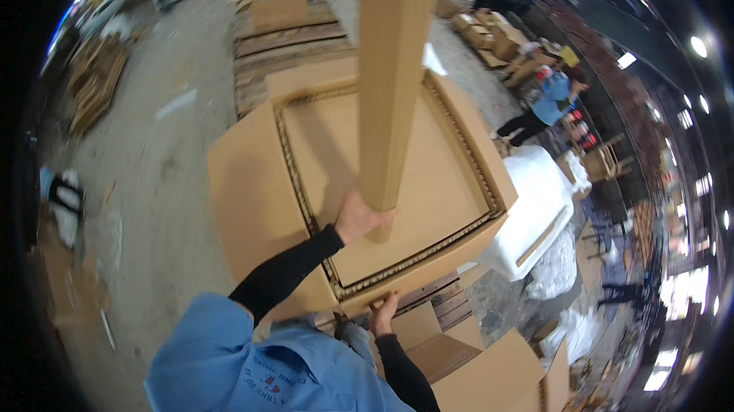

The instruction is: The person assembles a large cardboard box by folding and taping its flaps. They insert internal cardboard dividers and secure the box with packing tape. Another person assists by holding the box steady during taping.

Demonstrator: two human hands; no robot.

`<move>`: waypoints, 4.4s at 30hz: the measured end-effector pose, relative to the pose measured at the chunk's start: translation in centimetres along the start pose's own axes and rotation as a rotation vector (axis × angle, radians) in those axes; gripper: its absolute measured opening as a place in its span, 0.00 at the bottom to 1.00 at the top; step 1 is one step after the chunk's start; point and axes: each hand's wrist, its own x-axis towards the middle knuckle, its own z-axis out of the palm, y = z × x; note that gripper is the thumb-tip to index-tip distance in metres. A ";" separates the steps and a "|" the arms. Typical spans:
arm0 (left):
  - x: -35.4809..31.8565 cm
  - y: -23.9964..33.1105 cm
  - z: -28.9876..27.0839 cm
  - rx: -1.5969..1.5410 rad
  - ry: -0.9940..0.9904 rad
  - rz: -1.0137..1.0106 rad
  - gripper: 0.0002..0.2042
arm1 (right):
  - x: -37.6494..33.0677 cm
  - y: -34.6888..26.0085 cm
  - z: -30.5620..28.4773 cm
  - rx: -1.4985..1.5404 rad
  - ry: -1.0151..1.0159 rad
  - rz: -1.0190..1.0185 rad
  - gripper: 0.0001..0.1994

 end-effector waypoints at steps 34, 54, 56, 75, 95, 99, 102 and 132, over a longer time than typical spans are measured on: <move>-3.4 10.8 -4.6 0.518 0.013 -0.195 0.34 | 3.1 -3.8 -3.0 -0.228 -0.502 -0.039 0.25; 1.3 -4.1 3.6 0.687 0.005 -0.500 0.41 | 4.6 -9.0 -4.9 -0.593 -0.721 0.340 0.32; 2.4 -5.6 3.2 0.663 0.027 -0.563 0.43 | 5.5 -12.9 -4.3 -0.648 -0.905 0.573 0.30; 5.2 -6.4 11.6 0.284 0.328 -0.534 0.36 | 22.0 -32.1 17.0 -0.450 -0.943 0.061 0.20; 0.5 -5.8 10.3 0.022 0.565 -0.555 0.35 | 26.0 -37.9 18.1 -0.568 -0.972 0.141 0.18; -0.9 -6.5 10.7 0.077 0.653 -0.479 0.34 | 29.4 -40.4 18.7 -0.614 -0.986 0.135 0.25; -1.1 -4.8 12.3 -0.031 0.725 -0.468 0.26 | 27.9 -41.7 20.4 -0.622 -0.893 0.037 0.28; 4.8 -7.9 21.9 -0.080 0.688 -0.399 0.45 | 15.0 -36.8 23.0 -1.843 -1.101 -1.555 0.37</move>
